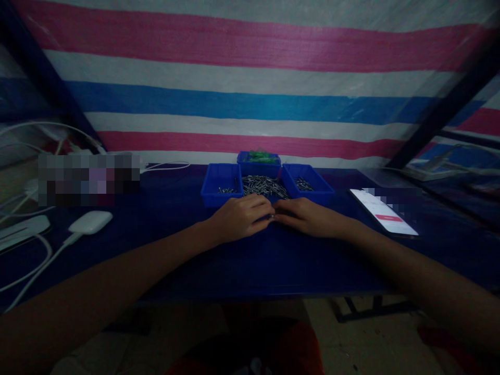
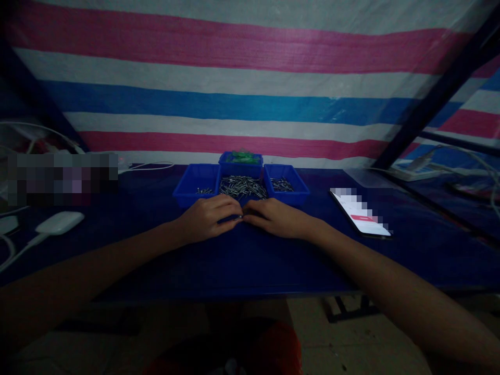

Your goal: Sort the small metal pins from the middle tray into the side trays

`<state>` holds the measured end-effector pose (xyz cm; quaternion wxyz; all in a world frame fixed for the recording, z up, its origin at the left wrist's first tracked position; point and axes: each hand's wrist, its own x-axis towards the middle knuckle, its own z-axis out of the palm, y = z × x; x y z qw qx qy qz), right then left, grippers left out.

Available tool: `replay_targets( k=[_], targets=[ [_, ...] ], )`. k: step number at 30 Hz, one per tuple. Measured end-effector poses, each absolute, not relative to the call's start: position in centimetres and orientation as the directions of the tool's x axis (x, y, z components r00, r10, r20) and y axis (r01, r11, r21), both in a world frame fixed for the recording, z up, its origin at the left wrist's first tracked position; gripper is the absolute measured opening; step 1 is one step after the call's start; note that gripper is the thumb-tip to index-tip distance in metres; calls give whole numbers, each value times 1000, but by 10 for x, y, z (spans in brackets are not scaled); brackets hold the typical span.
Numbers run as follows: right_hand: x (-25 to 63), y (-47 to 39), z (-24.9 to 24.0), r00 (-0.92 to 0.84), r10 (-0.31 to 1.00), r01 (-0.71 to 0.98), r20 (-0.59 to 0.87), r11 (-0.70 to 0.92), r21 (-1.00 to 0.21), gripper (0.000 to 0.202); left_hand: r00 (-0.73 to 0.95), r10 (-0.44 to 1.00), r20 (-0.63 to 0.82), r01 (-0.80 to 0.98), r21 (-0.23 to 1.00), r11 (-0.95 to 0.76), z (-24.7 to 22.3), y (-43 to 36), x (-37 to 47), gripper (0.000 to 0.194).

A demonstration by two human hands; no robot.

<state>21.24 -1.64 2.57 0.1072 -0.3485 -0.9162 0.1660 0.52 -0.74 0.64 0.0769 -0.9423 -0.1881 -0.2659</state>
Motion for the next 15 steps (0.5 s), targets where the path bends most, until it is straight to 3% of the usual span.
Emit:
replay_targets(
  k=[6, 15],
  targets=[
    [215, -17, 28, -729, 677, 611, 105, 712, -347, 24, 758, 463, 459, 546, -59, -835, 2, -5, 5, 16],
    [209, -20, 23, -750, 654, 598, 93, 732, -325, 22, 800, 446, 403, 538, -151, -829, -5, 1, 9, 19]
  ],
)
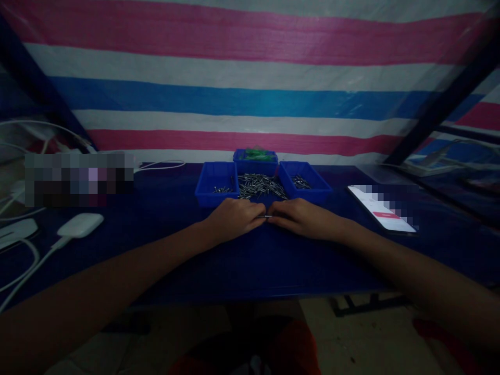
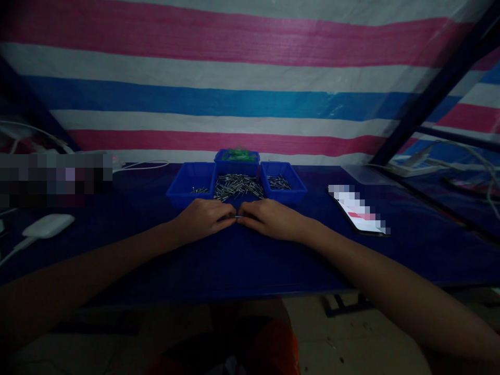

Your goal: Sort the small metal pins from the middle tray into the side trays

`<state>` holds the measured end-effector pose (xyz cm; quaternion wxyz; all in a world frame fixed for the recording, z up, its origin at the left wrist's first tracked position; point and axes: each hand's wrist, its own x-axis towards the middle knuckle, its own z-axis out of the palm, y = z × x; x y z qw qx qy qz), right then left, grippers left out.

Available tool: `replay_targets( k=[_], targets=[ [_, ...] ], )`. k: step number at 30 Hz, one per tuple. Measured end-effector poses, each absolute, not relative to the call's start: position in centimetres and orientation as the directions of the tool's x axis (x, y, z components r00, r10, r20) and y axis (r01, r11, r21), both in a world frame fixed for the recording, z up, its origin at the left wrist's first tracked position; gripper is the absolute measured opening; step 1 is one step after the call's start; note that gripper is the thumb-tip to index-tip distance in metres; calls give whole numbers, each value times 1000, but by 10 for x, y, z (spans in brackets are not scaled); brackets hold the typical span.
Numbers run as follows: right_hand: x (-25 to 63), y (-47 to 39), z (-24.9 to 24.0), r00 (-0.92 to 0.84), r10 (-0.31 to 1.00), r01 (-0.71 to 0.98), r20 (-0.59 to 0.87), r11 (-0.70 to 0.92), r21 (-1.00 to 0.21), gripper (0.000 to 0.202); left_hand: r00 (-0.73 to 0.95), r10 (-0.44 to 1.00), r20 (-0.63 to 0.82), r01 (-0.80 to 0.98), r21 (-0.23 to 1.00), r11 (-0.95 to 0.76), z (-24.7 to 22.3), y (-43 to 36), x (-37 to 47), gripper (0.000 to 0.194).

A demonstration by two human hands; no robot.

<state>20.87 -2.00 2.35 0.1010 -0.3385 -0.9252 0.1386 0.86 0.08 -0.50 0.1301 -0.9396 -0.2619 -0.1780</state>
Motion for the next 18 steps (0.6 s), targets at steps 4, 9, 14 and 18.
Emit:
replay_targets(
  k=[4, 9, 14, 18],
  targets=[
    [211, -19, 25, -747, 659, 617, 91, 737, -276, 19, 806, 437, 399, 531, -163, -831, -4, 0, 8, 25],
    [216, -15, 29, -705, 699, 672, 122, 713, -202, 18, 777, 502, 380, 595, -182, -783, 1, -3, 6, 24],
    [218, -13, 28, -697, 707, 677, 118, 704, -213, 14, 785, 509, 354, 587, -162, -793, 3, -4, 6, 23],
    [219, -13, 27, -690, 715, 681, 113, 694, -234, 12, 790, 509, 343, 582, -156, -798, 2, -3, 6, 22]
  ],
)
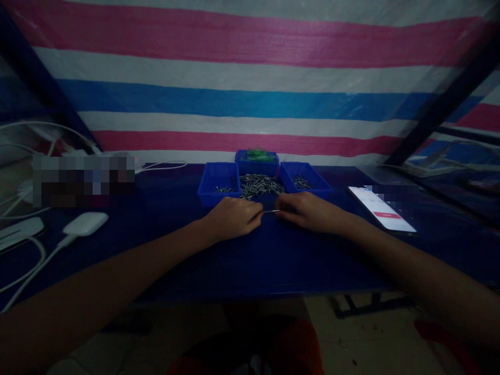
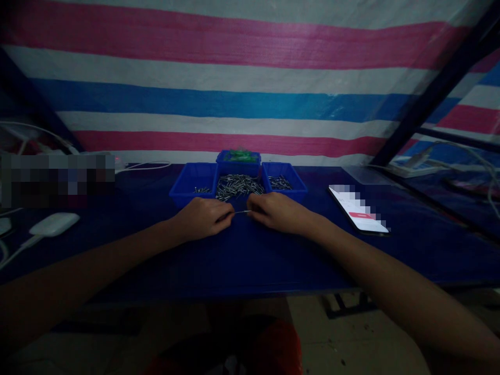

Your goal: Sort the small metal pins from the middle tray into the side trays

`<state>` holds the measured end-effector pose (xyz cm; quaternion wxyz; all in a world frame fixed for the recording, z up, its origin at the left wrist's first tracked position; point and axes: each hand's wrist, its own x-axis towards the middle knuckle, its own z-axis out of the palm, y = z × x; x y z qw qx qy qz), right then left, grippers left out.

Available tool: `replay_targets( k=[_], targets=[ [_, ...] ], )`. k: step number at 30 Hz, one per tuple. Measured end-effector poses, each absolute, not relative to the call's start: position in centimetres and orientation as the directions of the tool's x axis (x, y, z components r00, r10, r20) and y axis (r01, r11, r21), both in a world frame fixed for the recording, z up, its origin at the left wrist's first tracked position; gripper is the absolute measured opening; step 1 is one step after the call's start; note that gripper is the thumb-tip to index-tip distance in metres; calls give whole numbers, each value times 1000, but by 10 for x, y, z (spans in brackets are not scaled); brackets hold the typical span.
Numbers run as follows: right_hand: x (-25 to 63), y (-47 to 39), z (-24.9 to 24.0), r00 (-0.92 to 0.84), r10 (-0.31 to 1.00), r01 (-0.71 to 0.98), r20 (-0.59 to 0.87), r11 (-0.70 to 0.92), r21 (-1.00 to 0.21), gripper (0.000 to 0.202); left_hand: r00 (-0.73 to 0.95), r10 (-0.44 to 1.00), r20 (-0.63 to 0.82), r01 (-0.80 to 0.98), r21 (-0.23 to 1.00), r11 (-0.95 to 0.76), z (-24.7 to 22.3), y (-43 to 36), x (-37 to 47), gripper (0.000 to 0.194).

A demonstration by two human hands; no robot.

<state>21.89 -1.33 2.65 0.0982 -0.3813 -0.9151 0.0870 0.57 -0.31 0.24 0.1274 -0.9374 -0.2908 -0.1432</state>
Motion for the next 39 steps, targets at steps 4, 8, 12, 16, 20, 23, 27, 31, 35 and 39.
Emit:
replay_targets(
  k=[4, 8, 12, 16, 20, 23, 27, 31, 35, 39],
  targets=[
    [220, -12, 25, -693, 716, 684, 85, 690, -237, 9, 790, 505, 348, 581, -163, -797, 1, -1, 5, 21],
    [221, -12, 25, -693, 717, 689, 76, 689, -225, 8, 792, 499, 352, 576, -163, -801, 1, -1, 5, 21],
    [221, -12, 26, -686, 724, 698, 67, 682, -217, 7, 789, 506, 349, 580, -148, -801, 3, -2, 5, 21],
    [222, -11, 25, -684, 727, 701, 66, 680, -215, 7, 786, 512, 347, 582, -136, -802, 3, -2, 5, 20],
    [221, -11, 25, -679, 731, 706, 66, 676, -211, 8, 784, 516, 345, 582, -116, -805, 4, -1, 4, 20],
    [221, -11, 25, -676, 733, 709, 74, 675, -204, 7, 786, 509, 351, 576, -117, -809, 3, 0, 4, 20],
    [221, -11, 25, -674, 733, 711, 85, 676, -192, 6, 783, 502, 367, 577, -128, -806, 1, 0, 4, 20],
    [220, -12, 26, -681, 725, 706, 103, 687, -172, 8, 776, 516, 363, 591, -130, -796, 2, -1, 4, 21],
    [219, -13, 27, -682, 723, 707, 115, 691, -150, 16, 766, 537, 353, 608, -129, -783, 3, -2, 4, 25],
    [219, -13, 27, -684, 720, 700, 116, 693, -174, 21, 741, 578, 343, 638, -89, -765, 4, -3, 4, 28]
  ],
)
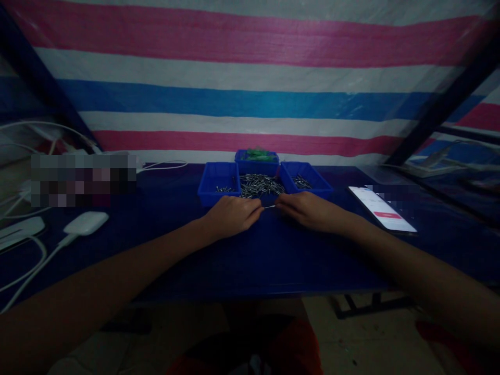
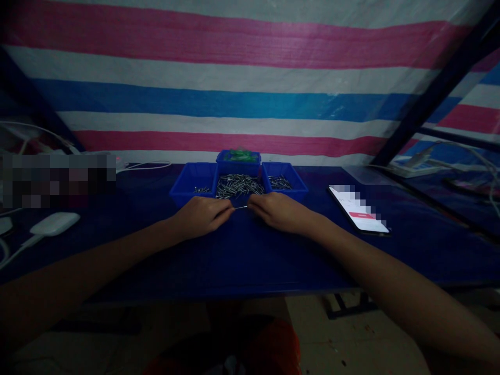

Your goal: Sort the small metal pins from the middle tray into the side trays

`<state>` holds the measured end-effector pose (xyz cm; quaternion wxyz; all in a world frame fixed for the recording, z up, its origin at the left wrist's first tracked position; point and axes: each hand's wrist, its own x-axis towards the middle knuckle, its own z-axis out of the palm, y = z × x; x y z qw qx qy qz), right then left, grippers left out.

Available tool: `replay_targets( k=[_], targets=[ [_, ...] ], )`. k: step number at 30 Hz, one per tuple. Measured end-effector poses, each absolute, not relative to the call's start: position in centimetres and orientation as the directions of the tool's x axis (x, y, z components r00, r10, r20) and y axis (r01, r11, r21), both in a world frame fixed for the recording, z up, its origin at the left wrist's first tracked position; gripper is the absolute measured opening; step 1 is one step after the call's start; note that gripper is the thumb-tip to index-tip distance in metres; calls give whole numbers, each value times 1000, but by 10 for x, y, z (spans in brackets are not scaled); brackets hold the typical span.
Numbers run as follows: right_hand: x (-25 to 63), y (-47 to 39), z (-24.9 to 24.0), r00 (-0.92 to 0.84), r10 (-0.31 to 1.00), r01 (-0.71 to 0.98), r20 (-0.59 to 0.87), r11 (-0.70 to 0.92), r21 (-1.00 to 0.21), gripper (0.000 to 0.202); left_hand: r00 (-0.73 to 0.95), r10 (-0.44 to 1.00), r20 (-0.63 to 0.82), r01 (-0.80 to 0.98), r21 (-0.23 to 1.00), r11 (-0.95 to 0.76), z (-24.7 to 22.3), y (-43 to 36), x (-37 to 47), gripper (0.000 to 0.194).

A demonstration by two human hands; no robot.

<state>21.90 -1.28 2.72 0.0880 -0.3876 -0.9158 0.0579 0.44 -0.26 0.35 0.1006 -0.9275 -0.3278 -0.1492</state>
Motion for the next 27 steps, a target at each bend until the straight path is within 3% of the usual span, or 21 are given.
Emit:
replay_targets(
  k=[11, 27],
  targets=[
    [219, -15, 30, -693, 718, 688, 59, 684, -244, 22, 673, 675, 302, 580, 351, -735, 4, 2, 6, 28],
    [219, -14, 29, -693, 714, 689, 98, 696, -203, 12, 678, 658, 329, 510, 434, -743, 1, 4, 6, 11]
  ],
)
